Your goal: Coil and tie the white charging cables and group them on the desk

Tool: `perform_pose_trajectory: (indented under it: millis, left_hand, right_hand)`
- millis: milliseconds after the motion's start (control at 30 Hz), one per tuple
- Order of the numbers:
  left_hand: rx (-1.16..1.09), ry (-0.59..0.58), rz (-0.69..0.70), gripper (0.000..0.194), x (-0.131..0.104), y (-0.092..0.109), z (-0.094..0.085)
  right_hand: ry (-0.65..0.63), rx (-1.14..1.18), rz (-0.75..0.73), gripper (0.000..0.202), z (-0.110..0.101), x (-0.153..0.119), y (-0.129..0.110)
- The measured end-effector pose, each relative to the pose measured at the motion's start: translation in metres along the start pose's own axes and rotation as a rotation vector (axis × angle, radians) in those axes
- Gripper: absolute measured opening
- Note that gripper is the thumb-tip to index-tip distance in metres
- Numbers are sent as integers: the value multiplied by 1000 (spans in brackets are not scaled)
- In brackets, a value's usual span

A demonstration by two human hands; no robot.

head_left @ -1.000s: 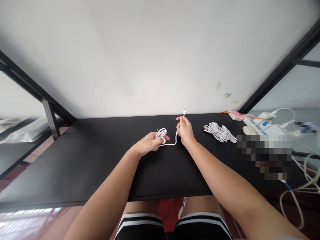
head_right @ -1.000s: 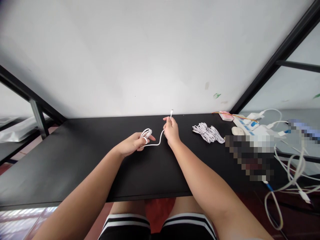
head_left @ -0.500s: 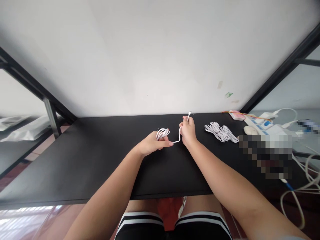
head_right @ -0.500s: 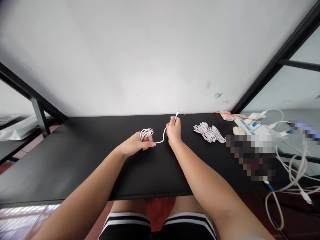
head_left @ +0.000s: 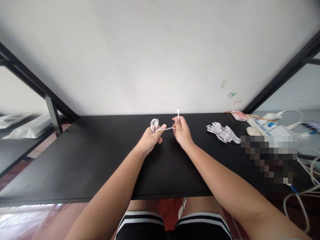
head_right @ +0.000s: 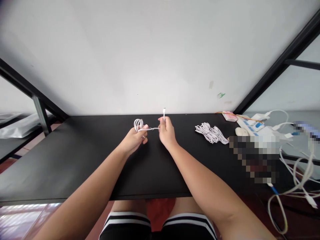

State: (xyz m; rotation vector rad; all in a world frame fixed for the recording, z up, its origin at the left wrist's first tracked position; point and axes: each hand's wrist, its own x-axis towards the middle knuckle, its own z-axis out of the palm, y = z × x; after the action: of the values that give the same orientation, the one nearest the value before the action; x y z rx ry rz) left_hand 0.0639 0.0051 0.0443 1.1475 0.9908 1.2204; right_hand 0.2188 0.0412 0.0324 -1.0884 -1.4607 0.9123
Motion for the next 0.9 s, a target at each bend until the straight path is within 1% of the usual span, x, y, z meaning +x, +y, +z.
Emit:
perform_pose_trajectory:
  millis: [33,100,167,200,267,333,400,433,467,533,600,633,667,700,767,833,900]
  left_hand:
    - [-78,6,12,42,2,-1,0]
    - [-178,10,3,38,4,-1,-1]
    - [-237,17,-38,31,5,-1,-1]
    - [-262,19,-63,30,4,0,-1]
    - [-304,-1,-99,30,2,3,0]
    - [-311,-29,-99,36,-2,5,3]
    - [-281,-44,-79,44,-5,5,7]
    - [-263,-43,-72,50,-6,4,10]
    - [-243,-27,-69,55,-6,2,12]
    - [-186,39,-53,58,-4,-3,15]
    - [-89,146,0,48,0,-8,14]
    - [-40,161,45,39,2,-9,12]
    - [-4,145,63,33,4,-10,10]
    - [17,138,58,35,5,-10,6]
    - [-2,217,72,41,8,-8,-1]
    - [-46,293,58,43,10,-5,-8]
    - [-50,378,47,42,12,-3,-14]
  right_hand:
    - [-25,-91,-73,32,2,-5,-4]
    - [-157,-269,-159,31,8,-15,-12]
    - [-234,-397,-157,32,13,-20,-14]
    - [-235,-426,-130,33,15,-21,-13]
    - [-169,-415,-38,34,17,-17,-8]
    - [-57,-348,66,32,16,-10,-1]
    - [40,-312,116,28,13,-4,4]
    - [66,-312,118,28,13,-4,5]
    - [73,-318,107,27,13,-5,4]
    - [17,-354,50,26,15,-11,-1]
    - [-82,-426,-54,23,20,-21,-9]
    - [-110,-477,-107,24,22,-25,-12]
    - [-152,-513,-164,24,24,-28,-15]
    - [-195,-531,-221,24,26,-30,-18]
    - [-268,-513,-302,25,26,-28,-20]
    - [-280,-476,-319,30,21,-20,-19]
    - [-239,-492,-296,36,13,-7,-16]
